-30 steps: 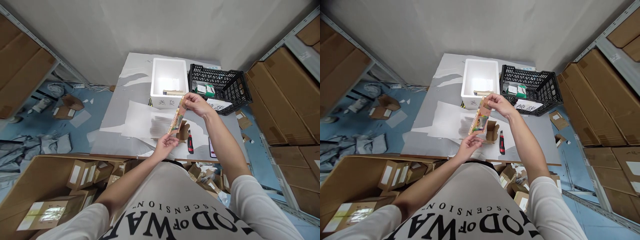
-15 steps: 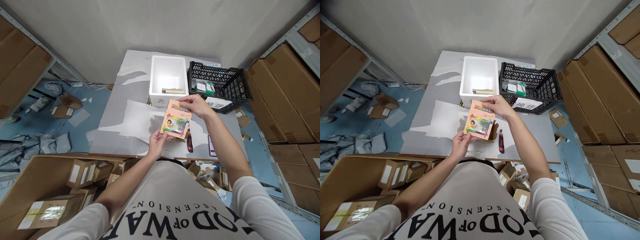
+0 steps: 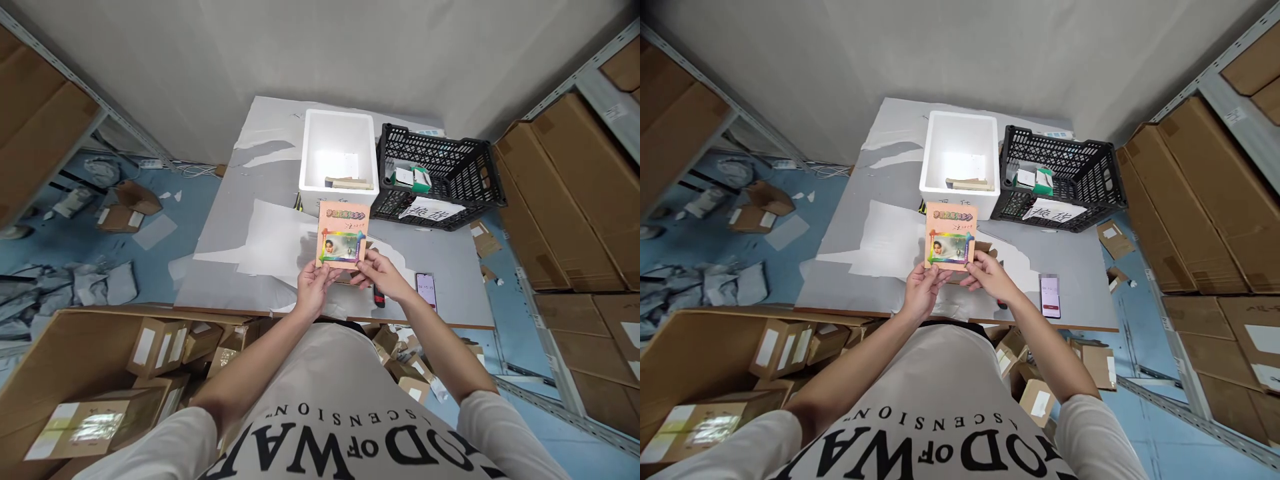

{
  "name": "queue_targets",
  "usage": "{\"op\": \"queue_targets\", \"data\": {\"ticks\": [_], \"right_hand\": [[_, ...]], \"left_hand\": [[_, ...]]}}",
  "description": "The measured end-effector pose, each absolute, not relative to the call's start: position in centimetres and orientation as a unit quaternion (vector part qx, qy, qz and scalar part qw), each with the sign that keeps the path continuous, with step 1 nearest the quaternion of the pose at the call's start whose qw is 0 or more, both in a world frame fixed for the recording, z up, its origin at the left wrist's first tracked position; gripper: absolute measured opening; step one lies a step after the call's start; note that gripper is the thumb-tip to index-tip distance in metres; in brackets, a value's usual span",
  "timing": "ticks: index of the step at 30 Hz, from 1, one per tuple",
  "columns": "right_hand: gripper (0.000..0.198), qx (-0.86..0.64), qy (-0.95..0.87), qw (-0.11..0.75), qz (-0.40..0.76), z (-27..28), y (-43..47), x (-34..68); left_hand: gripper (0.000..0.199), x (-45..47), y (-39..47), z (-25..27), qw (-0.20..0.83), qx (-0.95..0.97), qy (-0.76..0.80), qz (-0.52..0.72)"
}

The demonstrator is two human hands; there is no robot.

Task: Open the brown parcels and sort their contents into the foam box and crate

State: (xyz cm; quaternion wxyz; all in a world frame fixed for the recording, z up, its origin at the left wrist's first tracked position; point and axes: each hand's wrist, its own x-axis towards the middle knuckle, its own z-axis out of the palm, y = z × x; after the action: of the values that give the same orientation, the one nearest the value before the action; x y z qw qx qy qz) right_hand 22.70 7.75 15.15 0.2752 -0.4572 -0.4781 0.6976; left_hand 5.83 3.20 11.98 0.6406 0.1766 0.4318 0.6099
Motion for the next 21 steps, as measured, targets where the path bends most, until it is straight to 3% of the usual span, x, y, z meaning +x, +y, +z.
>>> {"op": "queue_targets", "data": {"ticks": [7,11,14,17,21], "right_hand": [[0.037,-0.465,-0.462,0.354,0.667,15.3,11.3,21.9],[0.024,-0.476,-0.452,0.4,0.639,15.5,17.8,21.8],[0.009,-0.491,-0.434,0.424,0.625,15.4,23.5,21.4],[0.008,-0.519,-0.388,0.438,0.624,14.8,28.3,20.8],[0.001,-0.577,-0.307,0.444,0.613,13.7,32.1,20.2]], "left_hand": [[0.044,4.6,4.6,11.3,0.594,0.264,0.475,0.593],[0.043,1.0,3.6,10.5,0.354,0.369,0.596,0.619],[0.067,-2.2,1.6,8.9,0.166,0.357,0.713,0.58],[0.09,-4.4,0.3,6.5,0.219,0.244,0.789,0.519],[0.074,-4.8,1.1,4.4,0.378,0.126,0.735,0.548]]}}
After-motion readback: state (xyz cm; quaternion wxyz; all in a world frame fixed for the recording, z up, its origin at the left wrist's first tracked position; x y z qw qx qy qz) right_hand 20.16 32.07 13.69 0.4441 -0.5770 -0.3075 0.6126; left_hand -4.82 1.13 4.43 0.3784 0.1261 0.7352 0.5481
